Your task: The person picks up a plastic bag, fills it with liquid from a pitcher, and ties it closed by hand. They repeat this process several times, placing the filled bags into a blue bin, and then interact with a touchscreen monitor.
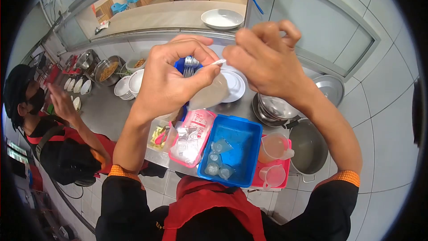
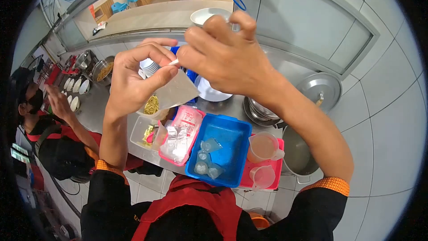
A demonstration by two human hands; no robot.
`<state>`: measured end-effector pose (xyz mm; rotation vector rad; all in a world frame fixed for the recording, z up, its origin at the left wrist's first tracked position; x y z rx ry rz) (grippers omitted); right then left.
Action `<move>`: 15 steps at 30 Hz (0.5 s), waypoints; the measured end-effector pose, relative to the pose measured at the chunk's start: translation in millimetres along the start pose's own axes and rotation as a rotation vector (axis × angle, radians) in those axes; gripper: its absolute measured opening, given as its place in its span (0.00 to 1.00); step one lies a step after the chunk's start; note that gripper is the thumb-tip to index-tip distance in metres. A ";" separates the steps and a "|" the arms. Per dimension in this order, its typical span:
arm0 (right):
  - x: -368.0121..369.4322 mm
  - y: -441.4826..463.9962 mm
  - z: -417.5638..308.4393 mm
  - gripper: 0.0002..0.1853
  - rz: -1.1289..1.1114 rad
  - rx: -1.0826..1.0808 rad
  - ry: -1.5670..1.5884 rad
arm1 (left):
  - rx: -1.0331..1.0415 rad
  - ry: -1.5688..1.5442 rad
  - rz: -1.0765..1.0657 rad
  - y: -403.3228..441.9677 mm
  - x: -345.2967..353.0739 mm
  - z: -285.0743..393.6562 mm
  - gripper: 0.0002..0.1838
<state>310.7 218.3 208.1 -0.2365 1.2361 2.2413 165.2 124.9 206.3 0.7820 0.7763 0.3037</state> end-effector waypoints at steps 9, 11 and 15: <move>-1.4 -24.1 -22.6 0.03 -0.044 0.420 0.247 | -0.319 -0.642 -0.053 -21.1 16.5 -15.3 0.01; 3.9 -31.3 -51.4 0.06 -0.157 0.378 0.078 | -0.343 -0.748 -0.012 -28.9 25.9 -32.8 0.02; 5.0 -41.7 -82.2 0.08 -0.124 0.317 0.001 | -0.419 -0.586 0.080 -52.4 55.1 -47.7 0.01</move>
Point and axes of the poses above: each hand's wrist, its own y-axis towards the middle knuckle, its own x-axis out of the palm, z = x × y, the point moved 4 cm from there along y, towards the middle knuckle, and after that the axes turned 6 degrees about y, right-handed, at the moved point
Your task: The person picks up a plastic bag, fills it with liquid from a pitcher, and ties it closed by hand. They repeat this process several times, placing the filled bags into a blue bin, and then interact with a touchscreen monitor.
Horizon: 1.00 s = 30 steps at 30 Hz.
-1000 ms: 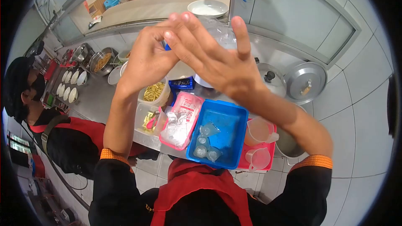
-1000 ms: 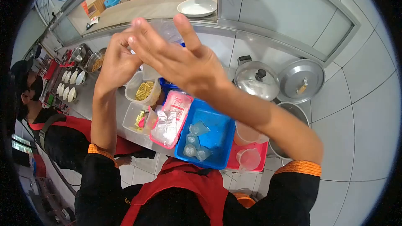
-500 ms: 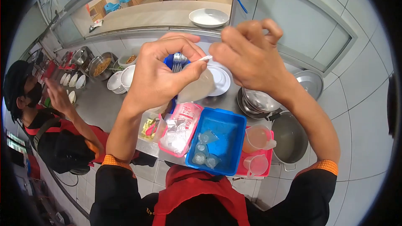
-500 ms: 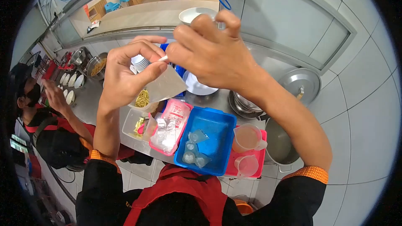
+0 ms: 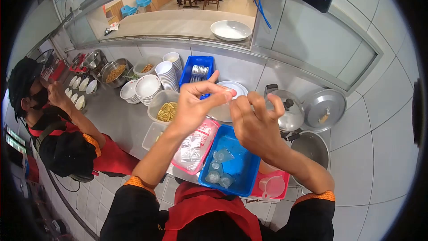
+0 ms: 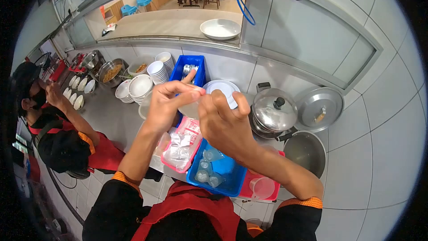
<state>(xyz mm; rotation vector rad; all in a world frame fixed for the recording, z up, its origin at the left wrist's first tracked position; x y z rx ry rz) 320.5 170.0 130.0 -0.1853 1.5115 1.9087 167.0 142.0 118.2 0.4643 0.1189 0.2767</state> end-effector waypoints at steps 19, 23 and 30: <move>-66.2 28.1 3.3 0.09 0.248 -0.359 0.017 | 0.001 0.493 -0.405 -25.6 -4.7 87.3 0.05; -81.8 32.5 -4.7 0.02 0.206 -0.201 0.213 | 0.258 0.534 -0.580 -20.6 -5.0 106.3 0.02; -58.0 18.4 -10.8 0.09 0.011 -0.104 0.661 | 0.249 0.372 -0.523 -35.2 -3.8 68.7 0.06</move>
Point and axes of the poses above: each hand's wrist, its own y-axis towards the middle knuckle, its own x-axis out of the palm, z = x × y, the point moved 4 cm from there along y, towards the middle knuckle, and after that the axes turned 6 degrees about y, right-handed, at the moved point
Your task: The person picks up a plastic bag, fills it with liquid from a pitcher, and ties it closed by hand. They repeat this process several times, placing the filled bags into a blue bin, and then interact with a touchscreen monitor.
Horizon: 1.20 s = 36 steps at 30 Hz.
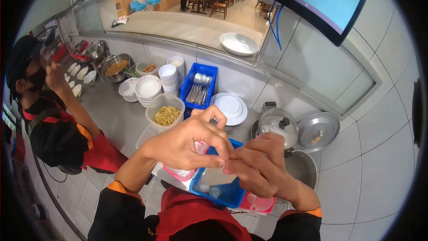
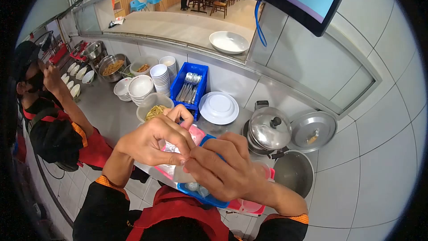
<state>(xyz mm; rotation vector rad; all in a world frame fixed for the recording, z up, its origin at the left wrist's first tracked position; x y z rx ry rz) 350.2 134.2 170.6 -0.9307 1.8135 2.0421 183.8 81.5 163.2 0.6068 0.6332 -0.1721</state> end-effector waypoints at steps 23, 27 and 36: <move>71.6 -94.9 1.7 0.05 -0.113 0.976 0.762 | -0.515 -0.026 0.306 -81.7 109.3 -50.0 0.13; 81.3 -112.3 -4.4 0.04 0.011 1.178 0.847 | -0.556 0.252 0.386 -84.8 118.8 -44.5 0.11; 100.9 -126.4 -20.8 0.04 0.065 1.146 0.367 | -0.482 0.549 0.586 -102.2 147.0 -60.4 0.11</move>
Point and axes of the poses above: each hand's wrist, its own y-axis towards the middle knuckle, its own x-axis out of the palm, z = x × y, the point moved 4 cm from there along y, towards the middle knuckle, and after that the axes turned 6 degrees about y, right-handed, at the moved point
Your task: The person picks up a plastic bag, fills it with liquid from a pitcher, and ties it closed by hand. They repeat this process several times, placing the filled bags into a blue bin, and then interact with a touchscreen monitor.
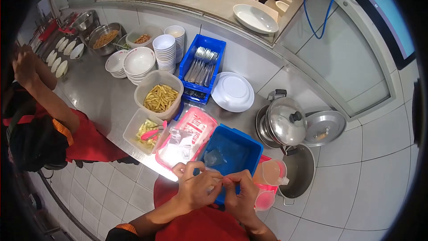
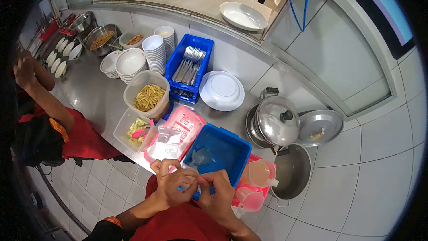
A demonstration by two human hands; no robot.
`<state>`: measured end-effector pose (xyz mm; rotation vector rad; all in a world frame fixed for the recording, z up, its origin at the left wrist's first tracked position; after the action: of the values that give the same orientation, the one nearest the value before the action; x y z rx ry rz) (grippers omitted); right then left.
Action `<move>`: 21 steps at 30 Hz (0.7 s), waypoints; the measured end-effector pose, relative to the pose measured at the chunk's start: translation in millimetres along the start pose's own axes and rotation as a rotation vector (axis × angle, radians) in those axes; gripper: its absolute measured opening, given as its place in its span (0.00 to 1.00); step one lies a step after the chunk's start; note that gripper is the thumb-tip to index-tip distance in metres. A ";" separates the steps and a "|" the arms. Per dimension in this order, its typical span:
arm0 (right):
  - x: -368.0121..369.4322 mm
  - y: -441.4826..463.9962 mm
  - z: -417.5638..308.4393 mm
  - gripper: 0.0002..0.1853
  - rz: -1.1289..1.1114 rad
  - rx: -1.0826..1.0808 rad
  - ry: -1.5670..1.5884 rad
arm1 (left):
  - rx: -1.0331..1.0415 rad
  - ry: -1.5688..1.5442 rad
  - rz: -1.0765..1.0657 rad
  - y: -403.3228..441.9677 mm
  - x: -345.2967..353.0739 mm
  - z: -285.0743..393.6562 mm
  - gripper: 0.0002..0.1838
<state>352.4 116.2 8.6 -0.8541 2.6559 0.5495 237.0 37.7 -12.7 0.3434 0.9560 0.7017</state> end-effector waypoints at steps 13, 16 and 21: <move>25.3 -10.7 32.3 0.33 0.041 -0.027 0.018 | 0.059 0.131 -0.023 -8.4 18.2 -22.3 0.13; 33.5 -14.2 48.6 0.31 0.053 -0.009 -0.023 | 0.049 0.120 -0.062 -10.5 25.0 -26.5 0.12; 33.9 -4.4 57.8 0.20 -0.108 -0.154 -0.152 | -0.034 0.099 -0.183 -9.4 27.9 -29.7 0.09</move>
<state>337.9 121.7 -56.7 -0.9514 2.4394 0.7668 226.5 48.8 -51.6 0.1894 1.0536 0.5708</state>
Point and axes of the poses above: each hand's wrist, its own y-axis towards the middle knuckle, its own x-axis out of the palm, z = x × y, the point moved 4 cm from there along y, towards the middle knuckle, and after that the axes turned 6 degrees about y, right-handed, at the moved point
